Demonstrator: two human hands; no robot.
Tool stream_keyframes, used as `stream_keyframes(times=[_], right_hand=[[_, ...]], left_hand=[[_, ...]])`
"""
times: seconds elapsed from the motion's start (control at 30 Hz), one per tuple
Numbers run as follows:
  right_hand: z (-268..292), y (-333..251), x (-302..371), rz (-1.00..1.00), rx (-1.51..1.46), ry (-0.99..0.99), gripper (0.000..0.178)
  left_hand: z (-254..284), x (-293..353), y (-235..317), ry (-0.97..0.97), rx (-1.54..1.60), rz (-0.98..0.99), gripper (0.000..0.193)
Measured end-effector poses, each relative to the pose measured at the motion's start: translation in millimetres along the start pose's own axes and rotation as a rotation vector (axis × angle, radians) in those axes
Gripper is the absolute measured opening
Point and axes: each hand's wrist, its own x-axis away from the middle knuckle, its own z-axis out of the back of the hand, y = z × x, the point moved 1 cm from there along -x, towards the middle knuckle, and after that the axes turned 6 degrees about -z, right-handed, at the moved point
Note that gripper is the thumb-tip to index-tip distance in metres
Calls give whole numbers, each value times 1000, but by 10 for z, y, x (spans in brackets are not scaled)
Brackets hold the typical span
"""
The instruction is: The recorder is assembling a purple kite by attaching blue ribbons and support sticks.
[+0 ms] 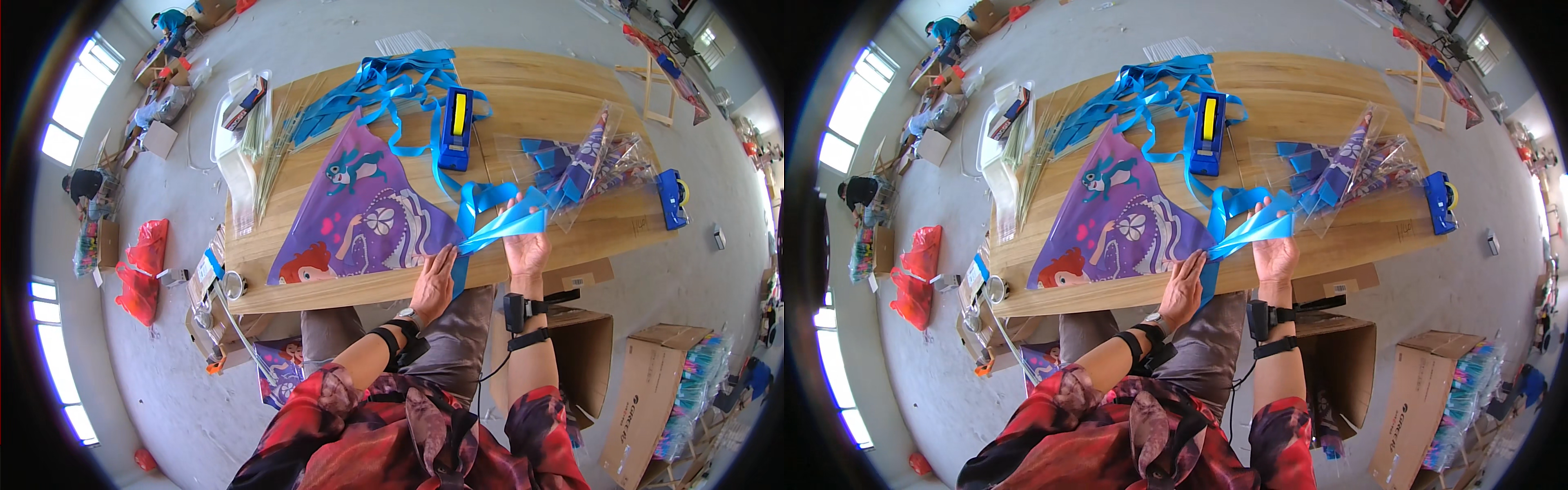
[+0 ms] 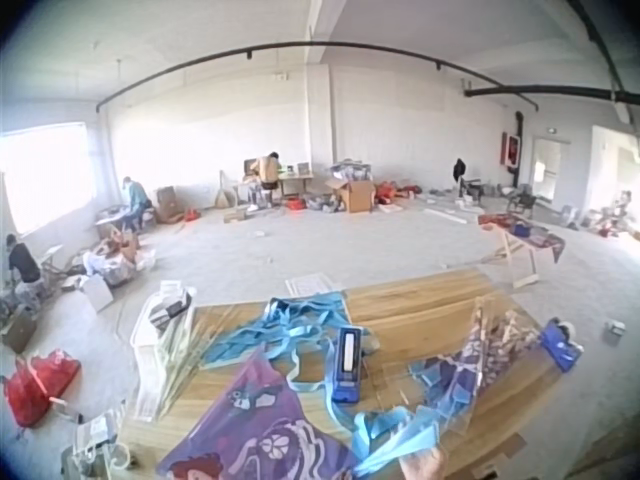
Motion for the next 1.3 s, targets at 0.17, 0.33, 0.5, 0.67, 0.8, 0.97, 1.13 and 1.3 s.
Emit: stream_keyframes(times=[0.17, 0.33, 0.5, 0.67, 0.8, 0.97, 1.13, 1.3], right_hand=[[-240, -388, -32, 39, -116, -102, 39], [-791, -818, -23, 150, 50, -184, 72], [-709, -1764, -174, 220, -16, -164, 69], [-734, -2919, -375, 321, 114, 324, 45], [-434, -4306, -520, 289, 302, 498, 44], [-71, -5284, -329, 329, 1552, 207, 38], [-32, -4741, -563, -84, 1133, 784, 38], [-198, -4072, -616, -606, 1675, 876, 53]], left_hand=[[7, 3, 20, 4, 17, -13, 60], [18, 7, -10, 7, 21, -7, 60], [2, -2, 1, -13, 27, -5, 61], [50, 42, -35, -40, -12, 21, 61], [-5, 19, -24, -31, 3, 1, 62], [-15, 14, 2, -17, 11, -7, 61], [54, 46, -20, -17, -8, -3, 60], [27, 36, -12, -8, -20, -6, 58]])
